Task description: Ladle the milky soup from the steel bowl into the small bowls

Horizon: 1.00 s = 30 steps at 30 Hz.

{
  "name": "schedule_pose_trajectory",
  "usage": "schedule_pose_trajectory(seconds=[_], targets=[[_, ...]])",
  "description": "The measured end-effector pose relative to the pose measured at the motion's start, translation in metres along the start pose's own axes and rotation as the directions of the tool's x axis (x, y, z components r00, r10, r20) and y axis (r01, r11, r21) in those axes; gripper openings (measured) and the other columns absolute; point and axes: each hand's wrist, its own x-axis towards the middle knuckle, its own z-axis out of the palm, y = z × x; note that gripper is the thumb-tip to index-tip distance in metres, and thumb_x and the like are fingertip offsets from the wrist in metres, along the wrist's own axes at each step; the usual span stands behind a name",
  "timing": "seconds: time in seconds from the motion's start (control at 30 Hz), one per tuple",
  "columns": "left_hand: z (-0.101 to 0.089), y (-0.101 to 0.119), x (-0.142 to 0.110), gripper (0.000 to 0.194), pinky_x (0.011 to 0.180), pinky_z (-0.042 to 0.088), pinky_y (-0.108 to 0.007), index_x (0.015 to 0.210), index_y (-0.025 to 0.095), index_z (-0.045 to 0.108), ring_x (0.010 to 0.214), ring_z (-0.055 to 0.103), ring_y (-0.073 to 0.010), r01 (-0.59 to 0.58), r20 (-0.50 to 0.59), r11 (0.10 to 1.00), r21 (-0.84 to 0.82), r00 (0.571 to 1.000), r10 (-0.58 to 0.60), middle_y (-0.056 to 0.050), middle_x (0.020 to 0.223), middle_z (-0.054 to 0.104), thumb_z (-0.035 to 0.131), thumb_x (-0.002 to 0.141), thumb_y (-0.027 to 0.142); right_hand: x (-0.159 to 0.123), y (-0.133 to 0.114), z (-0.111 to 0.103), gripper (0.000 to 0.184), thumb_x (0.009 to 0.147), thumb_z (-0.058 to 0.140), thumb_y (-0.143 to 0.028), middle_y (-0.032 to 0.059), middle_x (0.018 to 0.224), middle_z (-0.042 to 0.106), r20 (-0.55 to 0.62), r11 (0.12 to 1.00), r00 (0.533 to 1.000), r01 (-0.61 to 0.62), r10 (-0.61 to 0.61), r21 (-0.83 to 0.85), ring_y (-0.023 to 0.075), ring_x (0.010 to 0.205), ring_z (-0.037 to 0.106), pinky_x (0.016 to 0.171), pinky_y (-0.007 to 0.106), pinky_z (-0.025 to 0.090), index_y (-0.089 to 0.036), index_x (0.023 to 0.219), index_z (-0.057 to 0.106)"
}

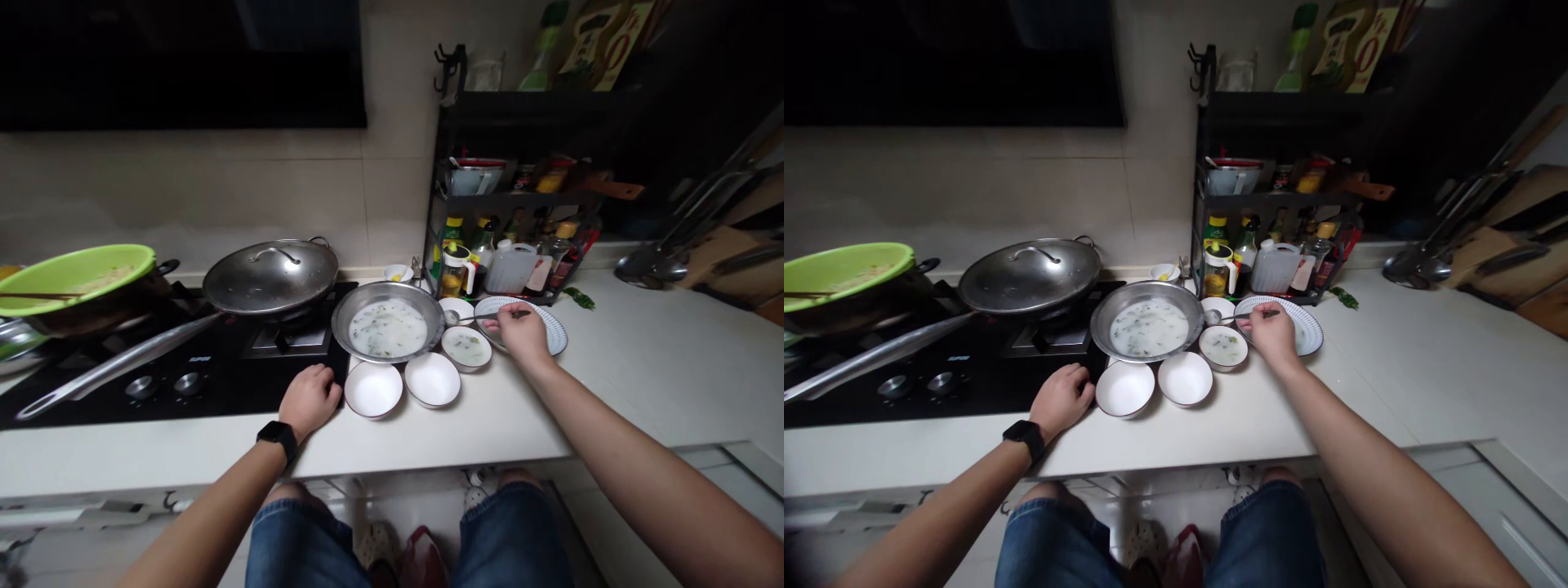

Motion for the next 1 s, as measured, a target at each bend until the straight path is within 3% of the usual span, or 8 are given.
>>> schedule_pose_trajectory(seconds=[0.27,0.63,0.83,1.0], targets=[[0.0,0.0,0.0,0.022,0.083,0.047,-0.039,0.07,0.025,0.049,0.086,0.061,-0.0248,0.001,0.002,1.0,0.008,1.0,-0.001,-0.007,0.082,0.061,0.05,0.092,0.023,0.012,-0.007,-0.008,0.025,0.078,0.073,-0.024,0.0018,0.064,0.069,-0.097,0.982,0.989,-0.099,0.115,0.161,0.027,0.063,0.08,0.064,0.04,0.071,-0.027,0.083,0.049],[0.002,-0.002,-0.001,0.021,0.082,0.047,-0.038,0.071,0.025,0.05,0.084,0.059,-0.0241,-0.007,-0.018,1.0,-0.004,1.0,0.007,-0.007,0.082,0.061,0.05,0.092,0.023,0.015,-0.049,-0.019,0.021,0.084,0.073,-0.014,-0.0015,0.063,0.065,-0.125,0.979,0.989,-0.06,0.086,0.197,0.021,0.057,0.078,0.058,0.03,0.069,-0.022,0.083,0.054],[0.002,-0.001,-0.001,0.02,0.081,0.046,-0.04,0.072,0.024,0.053,0.083,0.059,-0.0249,-0.018,-0.026,1.0,-0.01,1.0,0.017,-0.007,0.081,0.062,0.05,0.092,0.023,0.0,-0.082,-0.006,0.018,0.088,0.064,-0.004,-0.0007,0.061,0.066,-0.077,0.973,0.992,-0.086,0.104,0.212,0.0189,0.057,0.078,0.057,0.026,0.068,-0.019,0.085,0.055],[0.002,-0.001,-0.001,0.02,0.082,0.046,-0.039,0.072,0.024,0.056,0.084,0.059,-0.0247,-0.007,-0.021,1.0,-0.019,1.0,0.006,-0.008,0.083,0.063,0.051,0.092,0.023,-0.016,-0.076,0.022,0.018,0.088,0.07,-0.011,-0.0013,0.061,0.067,0.014,0.965,0.987,-0.16,0.161,0.208,0.0199,0.06,0.079,0.06,0.029,0.068,-0.021,0.087,0.054]])
